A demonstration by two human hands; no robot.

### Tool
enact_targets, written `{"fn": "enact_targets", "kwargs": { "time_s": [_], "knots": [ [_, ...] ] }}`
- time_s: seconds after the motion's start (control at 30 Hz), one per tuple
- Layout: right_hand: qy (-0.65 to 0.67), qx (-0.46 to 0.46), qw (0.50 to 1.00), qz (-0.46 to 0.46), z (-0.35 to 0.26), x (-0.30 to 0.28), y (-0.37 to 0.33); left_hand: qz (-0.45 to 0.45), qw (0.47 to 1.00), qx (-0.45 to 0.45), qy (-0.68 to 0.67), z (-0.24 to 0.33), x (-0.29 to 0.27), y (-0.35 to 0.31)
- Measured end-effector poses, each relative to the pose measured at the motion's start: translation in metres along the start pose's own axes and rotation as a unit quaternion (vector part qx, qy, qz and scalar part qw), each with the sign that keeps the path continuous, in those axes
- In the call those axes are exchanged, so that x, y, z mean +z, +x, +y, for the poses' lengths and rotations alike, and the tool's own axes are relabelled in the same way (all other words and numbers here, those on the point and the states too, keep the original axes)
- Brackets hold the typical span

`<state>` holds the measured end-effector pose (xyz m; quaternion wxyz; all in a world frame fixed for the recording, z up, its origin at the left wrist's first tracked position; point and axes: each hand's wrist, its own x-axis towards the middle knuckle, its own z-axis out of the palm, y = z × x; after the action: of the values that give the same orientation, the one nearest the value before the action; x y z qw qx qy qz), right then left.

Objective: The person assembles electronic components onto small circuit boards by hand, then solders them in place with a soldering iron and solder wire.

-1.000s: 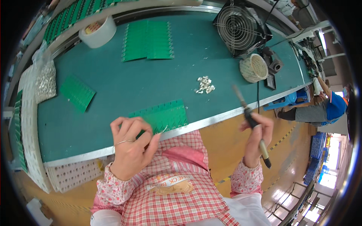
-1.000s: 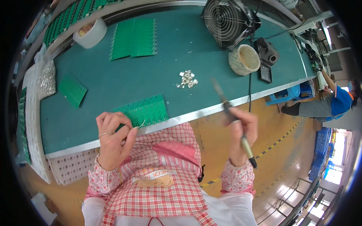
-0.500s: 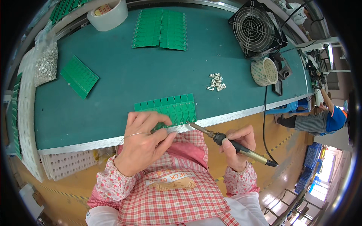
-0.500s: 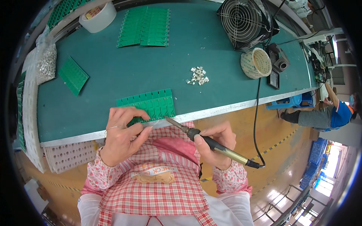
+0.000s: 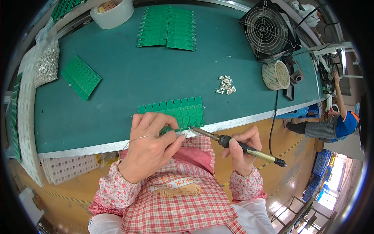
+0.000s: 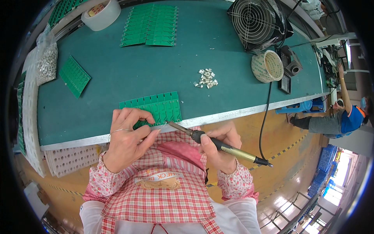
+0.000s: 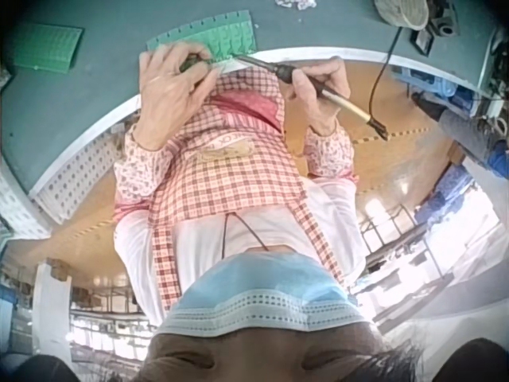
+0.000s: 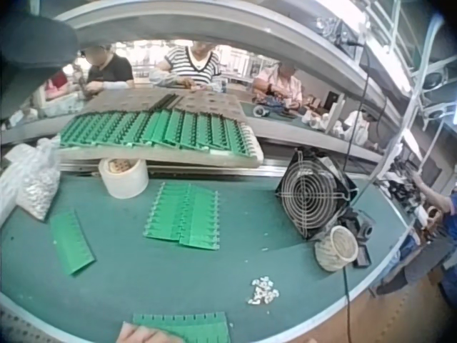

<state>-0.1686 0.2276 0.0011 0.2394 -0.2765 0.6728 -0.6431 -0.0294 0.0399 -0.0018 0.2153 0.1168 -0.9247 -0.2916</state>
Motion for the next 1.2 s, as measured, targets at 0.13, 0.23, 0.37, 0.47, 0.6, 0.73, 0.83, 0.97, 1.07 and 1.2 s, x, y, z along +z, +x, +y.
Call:
{"fn": "enact_targets", "kwargs": {
  "time_s": [0.13,0.23,0.37,0.47,0.6,0.73,0.83,0.97,1.07,1.2],
  "knots": [
    [-0.004,0.006,1.0,0.011,0.003,0.001,-0.001,-0.019,1.0,-0.003,0.009,0.001,-0.002,0.001],
    [0.0,0.003,1.0,0.013,0.003,0.002,-0.003,-0.016,1.0,-0.01,0.011,0.002,0.0,0.001],
    [0.01,-0.013,1.0,0.009,0.012,-0.005,-0.009,-0.001,1.0,-0.008,0.014,0.002,0.001,0.002],
    [-0.041,-0.062,0.997,0.021,0.016,-0.005,-0.01,-0.001,1.0,-0.01,0.017,0.003,0.002,0.002],
    [-0.044,-0.107,0.993,0.015,0.018,-0.003,-0.008,-0.003,1.0,-0.012,0.021,0.003,0.002,0.002],
    [-0.059,-0.138,0.989,0.012,0.02,-0.002,-0.007,-0.003,1.0,-0.016,0.021,0.005,0.002,0.003],
    [-0.074,-0.143,0.987,0.003,0.022,-0.006,-0.01,-0.002,1.0,-0.016,0.019,0.004,0.0,0.003],
    [0.005,-0.072,0.996,0.06,0.008,-0.007,-0.016,-0.005,1.0,-0.012,-0.002,0.001,-0.005,0.0],
    [0.009,-0.066,0.996,0.059,0.006,-0.006,-0.011,-0.008,0.999,-0.012,-0.029,-0.002,-0.009,-0.003],
    [-0.024,-0.07,0.997,0.03,0.015,-0.003,-0.012,-0.008,0.998,-0.015,-0.053,-0.004,-0.011,-0.007]
  ]
}}
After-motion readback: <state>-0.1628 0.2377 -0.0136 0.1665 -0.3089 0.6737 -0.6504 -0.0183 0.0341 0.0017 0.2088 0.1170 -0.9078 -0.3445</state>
